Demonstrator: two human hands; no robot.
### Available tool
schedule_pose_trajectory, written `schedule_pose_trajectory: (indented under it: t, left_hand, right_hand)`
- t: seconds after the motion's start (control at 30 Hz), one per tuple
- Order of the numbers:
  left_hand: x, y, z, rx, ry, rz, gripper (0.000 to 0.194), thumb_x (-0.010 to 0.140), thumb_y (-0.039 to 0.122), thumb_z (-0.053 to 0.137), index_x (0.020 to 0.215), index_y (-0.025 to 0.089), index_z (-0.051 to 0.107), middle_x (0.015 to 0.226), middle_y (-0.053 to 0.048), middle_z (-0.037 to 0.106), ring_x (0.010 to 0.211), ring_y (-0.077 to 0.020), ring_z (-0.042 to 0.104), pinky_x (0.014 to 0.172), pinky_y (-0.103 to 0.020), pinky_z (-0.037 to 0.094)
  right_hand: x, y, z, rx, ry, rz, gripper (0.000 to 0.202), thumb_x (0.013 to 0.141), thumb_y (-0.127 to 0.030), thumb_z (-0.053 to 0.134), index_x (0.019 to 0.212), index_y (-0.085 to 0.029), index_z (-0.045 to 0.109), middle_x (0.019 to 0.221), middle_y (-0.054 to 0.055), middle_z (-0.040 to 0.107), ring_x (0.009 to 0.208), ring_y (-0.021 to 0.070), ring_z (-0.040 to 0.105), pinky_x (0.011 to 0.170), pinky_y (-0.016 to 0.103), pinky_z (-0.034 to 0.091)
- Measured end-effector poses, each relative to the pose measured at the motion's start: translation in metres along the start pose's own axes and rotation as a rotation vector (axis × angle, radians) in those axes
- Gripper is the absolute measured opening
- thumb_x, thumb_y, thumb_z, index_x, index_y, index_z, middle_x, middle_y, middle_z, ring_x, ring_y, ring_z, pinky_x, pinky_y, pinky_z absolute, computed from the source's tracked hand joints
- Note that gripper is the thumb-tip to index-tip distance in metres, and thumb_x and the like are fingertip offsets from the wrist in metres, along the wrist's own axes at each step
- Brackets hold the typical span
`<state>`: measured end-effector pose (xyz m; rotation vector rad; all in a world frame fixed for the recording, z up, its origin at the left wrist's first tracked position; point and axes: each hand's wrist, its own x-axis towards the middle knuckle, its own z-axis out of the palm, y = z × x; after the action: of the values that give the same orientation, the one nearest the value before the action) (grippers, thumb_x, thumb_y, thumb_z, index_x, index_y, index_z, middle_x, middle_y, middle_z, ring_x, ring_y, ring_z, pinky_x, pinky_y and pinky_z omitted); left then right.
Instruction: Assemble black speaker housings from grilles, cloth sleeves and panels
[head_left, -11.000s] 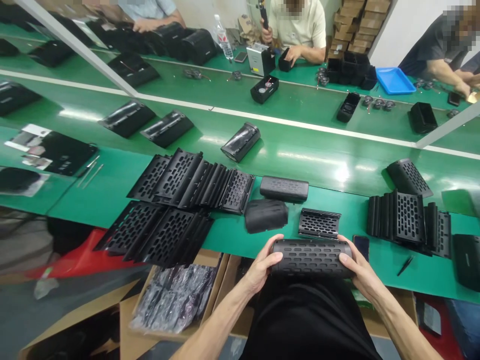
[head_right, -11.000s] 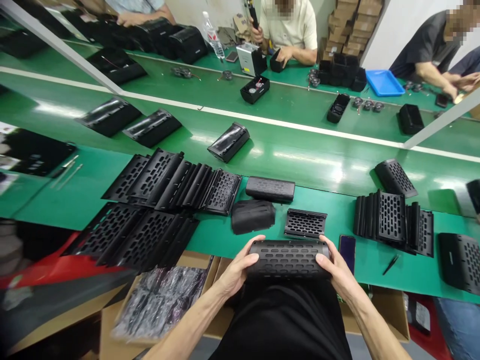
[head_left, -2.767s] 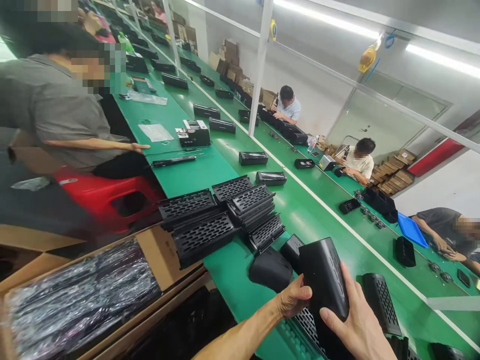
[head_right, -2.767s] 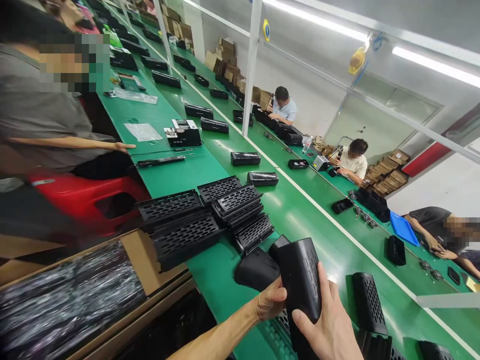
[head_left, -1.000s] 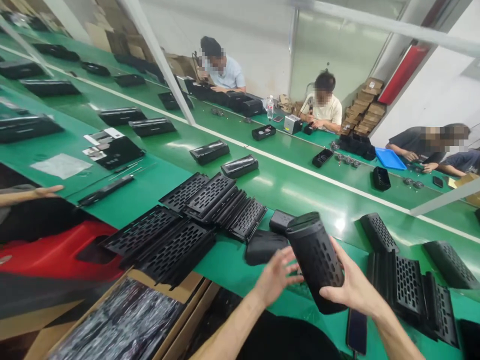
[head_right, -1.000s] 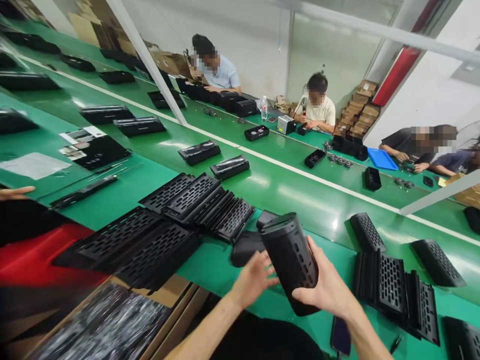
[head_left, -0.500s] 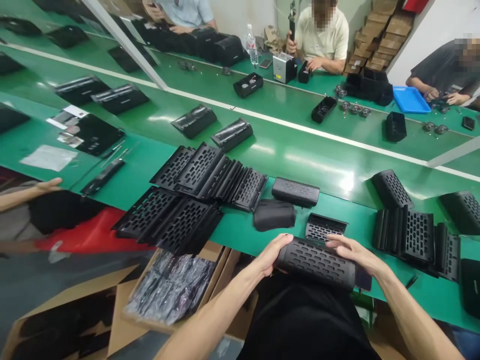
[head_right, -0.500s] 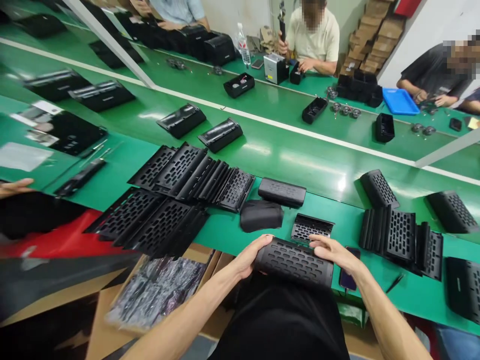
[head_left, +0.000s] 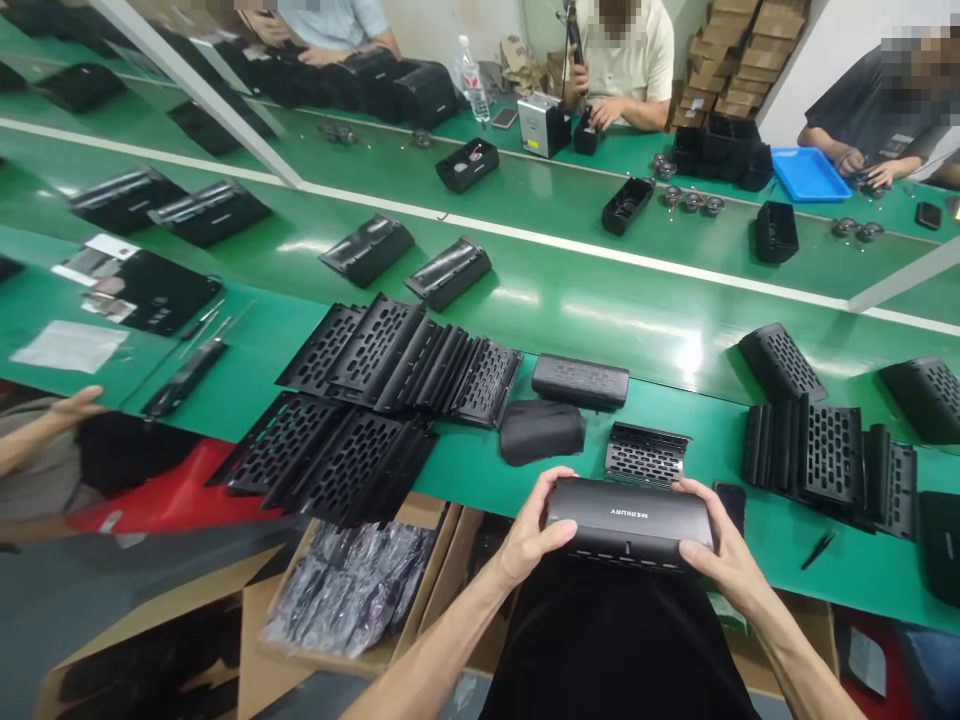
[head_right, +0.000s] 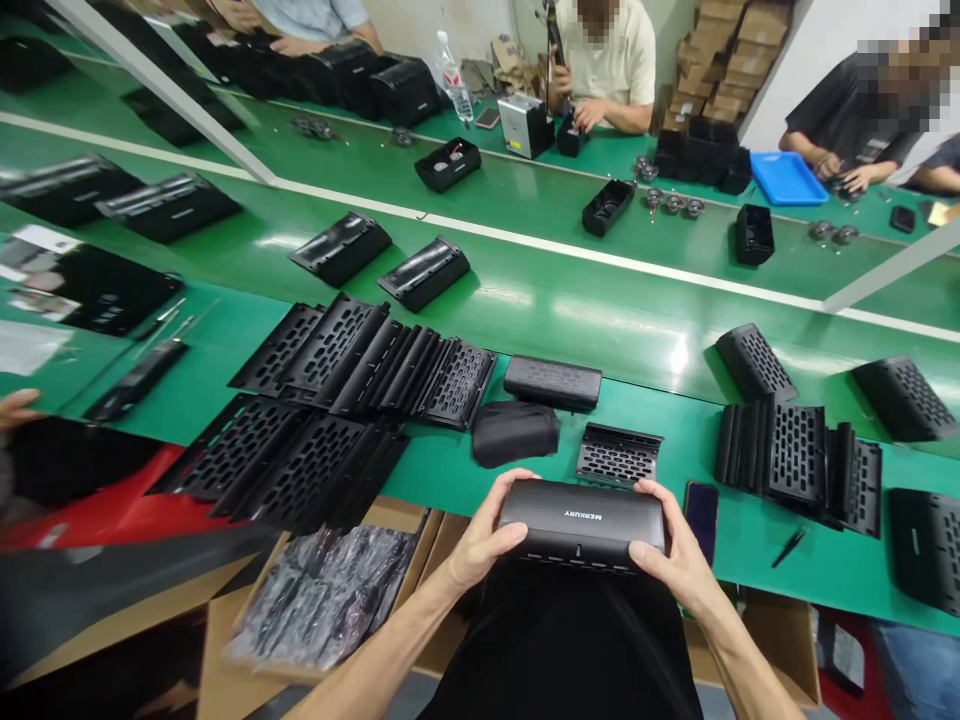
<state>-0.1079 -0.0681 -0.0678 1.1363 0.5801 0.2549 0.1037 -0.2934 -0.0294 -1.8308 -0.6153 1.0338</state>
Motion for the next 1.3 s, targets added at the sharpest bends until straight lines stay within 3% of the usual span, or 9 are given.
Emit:
schedule_pose_trajectory:
  t: [0.17, 0.37, 0.53, 0.63, 0.7, 0.77, 1.03, 1.17, 1.3]
  left_hand:
    - [-0.002, -0.004, 0.003, 0.069, 0.064, 0.013, 0.061, 0.079, 0.053, 0.072, 0.13, 0.025, 0.053, 0.118, -0.006, 0.059, 0.104, -0.0281, 0.053, 0.092, -0.037, 0.042]
    - [-0.004, -0.009, -0.004, 0.031, -0.006, -0.09, 0.072, 0.078, 0.053, 0.073, 0.14, 0.025, 0.048, 0.128, -0.007, 0.058, 0.116, -0.0312, 0.052, 0.102, -0.041, 0.04]
    - [0.0, -0.017, 0.005, 0.067, 0.147, -0.055, 0.065, 0.075, 0.052, 0.074, 0.13, 0.024, 0.056, 0.131, -0.007, 0.059, 0.12, -0.0329, 0.052, 0.104, -0.041, 0.041]
    - [0.005, -0.018, 0.005, -0.007, 0.181, -0.236, 0.056, 0.08, 0.058, 0.071, 0.125, 0.026, 0.06, 0.125, -0.006, 0.062, 0.114, -0.0289, 0.057, 0.098, -0.038, 0.047]
    - [0.007, -0.017, 0.0, -0.107, 0.102, -0.412, 0.061, 0.083, 0.063, 0.068, 0.133, 0.03, 0.055, 0.114, -0.004, 0.065, 0.095, -0.0234, 0.062, 0.081, -0.035, 0.052]
    - [0.009, -0.017, -0.004, -0.197, 0.028, -0.497, 0.07, 0.08, 0.062, 0.072, 0.14, 0.033, 0.051, 0.112, -0.004, 0.065, 0.083, -0.0198, 0.063, 0.069, -0.031, 0.052]
    - [0.007, -0.038, 0.0, -0.29, 0.146, -0.316, 0.071, 0.066, 0.053, 0.084, 0.126, 0.022, 0.062, 0.102, -0.004, 0.072, 0.095, -0.024, 0.066, 0.083, -0.032, 0.051]
    - [0.024, -0.041, -0.011, -0.087, 0.134, -0.3, 0.072, 0.08, 0.067, 0.066, 0.139, 0.025, 0.058, 0.119, -0.007, 0.072, 0.101, -0.0248, 0.069, 0.081, -0.032, 0.053]
    - [0.066, -0.041, -0.026, 0.468, 0.422, -0.325, 0.049, 0.096, 0.06, 0.044, 0.116, 0.021, 0.067, 0.102, -0.008, 0.075, 0.088, -0.0222, 0.071, 0.067, -0.028, 0.05]
  right_hand:
    - [0.003, 0.002, 0.005, 0.023, 0.068, 0.008, 0.066, 0.084, -0.059, 0.07, 0.14, -0.028, 0.054, 0.147, 0.01, 0.057, 0.135, 0.0354, 0.054, 0.108, 0.043, 0.047]
    - [0.004, 0.007, 0.002, 0.115, -0.053, 0.083, 0.081, 0.086, -0.064, 0.069, 0.154, -0.031, 0.041, 0.155, 0.01, 0.049, 0.135, 0.0334, 0.054, 0.113, 0.044, 0.042]
    - [0.01, 0.015, 0.011, 0.168, 0.135, 0.083, 0.068, 0.077, -0.061, 0.078, 0.135, -0.031, 0.059, 0.135, 0.007, 0.064, 0.121, 0.0335, 0.061, 0.103, 0.041, 0.048]
    - [0.018, 0.012, 0.014, 0.274, 0.12, 0.283, 0.063, 0.078, -0.065, 0.076, 0.13, -0.031, 0.063, 0.131, 0.007, 0.068, 0.117, 0.0341, 0.065, 0.098, 0.044, 0.052]
    - [0.022, 0.01, 0.012, 0.359, 0.074, 0.394, 0.068, 0.08, -0.068, 0.074, 0.137, -0.034, 0.059, 0.135, 0.007, 0.068, 0.119, 0.034, 0.066, 0.1, 0.046, 0.052]
    - [0.024, 0.01, 0.01, 0.394, 0.053, 0.375, 0.079, 0.077, -0.067, 0.078, 0.145, -0.035, 0.053, 0.142, 0.008, 0.064, 0.125, 0.033, 0.063, 0.105, 0.047, 0.049]
    - [0.016, 0.035, 0.009, 0.132, 0.124, 0.189, 0.07, 0.078, -0.066, 0.076, 0.137, -0.032, 0.058, 0.143, 0.008, 0.062, 0.129, 0.0342, 0.06, 0.114, 0.048, 0.042]
    - [0.032, 0.042, -0.006, 0.153, 0.107, 0.185, 0.072, 0.073, -0.067, 0.079, 0.133, -0.031, 0.062, 0.137, 0.009, 0.066, 0.122, 0.0346, 0.063, 0.105, 0.045, 0.05]
    - [0.089, 0.028, -0.034, 0.404, 0.291, 0.25, 0.076, 0.06, -0.065, 0.088, 0.123, -0.028, 0.066, 0.124, 0.009, 0.069, 0.108, 0.0301, 0.067, 0.087, 0.038, 0.058]
